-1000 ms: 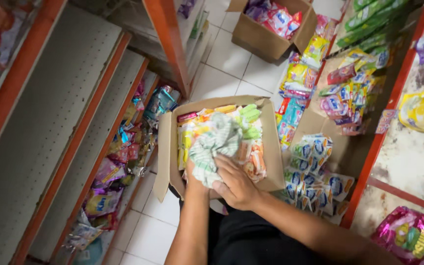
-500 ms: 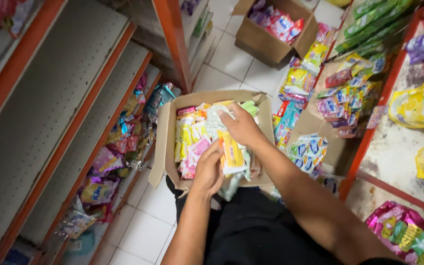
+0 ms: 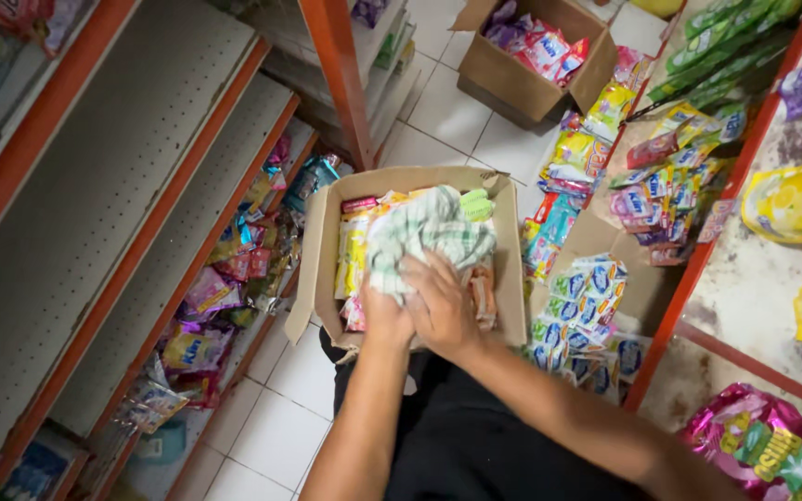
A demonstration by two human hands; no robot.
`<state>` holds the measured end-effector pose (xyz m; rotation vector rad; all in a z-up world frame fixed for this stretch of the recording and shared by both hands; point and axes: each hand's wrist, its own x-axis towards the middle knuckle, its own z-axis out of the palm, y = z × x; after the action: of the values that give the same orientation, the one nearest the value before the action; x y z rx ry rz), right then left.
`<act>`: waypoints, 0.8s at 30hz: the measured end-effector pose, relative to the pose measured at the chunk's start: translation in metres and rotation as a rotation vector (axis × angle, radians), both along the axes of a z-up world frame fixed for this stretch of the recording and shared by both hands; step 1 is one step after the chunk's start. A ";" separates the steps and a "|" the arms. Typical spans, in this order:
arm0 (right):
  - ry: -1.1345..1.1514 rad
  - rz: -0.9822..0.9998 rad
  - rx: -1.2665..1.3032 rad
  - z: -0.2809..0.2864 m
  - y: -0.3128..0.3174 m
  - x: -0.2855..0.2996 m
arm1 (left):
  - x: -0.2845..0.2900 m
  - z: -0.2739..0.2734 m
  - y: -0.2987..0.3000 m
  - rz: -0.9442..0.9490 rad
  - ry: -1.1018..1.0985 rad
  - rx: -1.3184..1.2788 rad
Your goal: The person takes small product packets and a cloth from a cardboard box on the floor, scans some packets with a handheld barcode scanner, and places them onto convenience store shelves.
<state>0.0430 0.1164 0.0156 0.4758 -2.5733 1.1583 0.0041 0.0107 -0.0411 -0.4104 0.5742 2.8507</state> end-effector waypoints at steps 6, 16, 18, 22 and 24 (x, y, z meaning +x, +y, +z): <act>-0.290 0.081 -0.073 -0.086 0.039 0.010 | -0.008 -0.012 -0.024 0.104 -0.382 0.055; -0.517 -0.043 0.164 -0.178 0.125 -0.183 | -0.020 -0.016 -0.073 0.173 -0.347 -0.263; -0.274 -0.012 -0.039 -0.150 0.122 -0.282 | -0.021 -0.020 -0.076 0.166 -0.359 -0.249; -0.006 -0.231 0.014 -0.087 0.083 -0.464 | -0.025 -0.022 -0.084 0.197 -0.334 -0.219; 0.129 -0.238 0.052 -0.074 0.061 -0.524 | -0.027 -0.016 -0.086 0.230 -0.334 -0.166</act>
<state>-0.4812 0.1771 -0.0584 0.2378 -2.4723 0.9499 -0.0225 -0.0750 -0.0567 -1.0184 0.7378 2.8562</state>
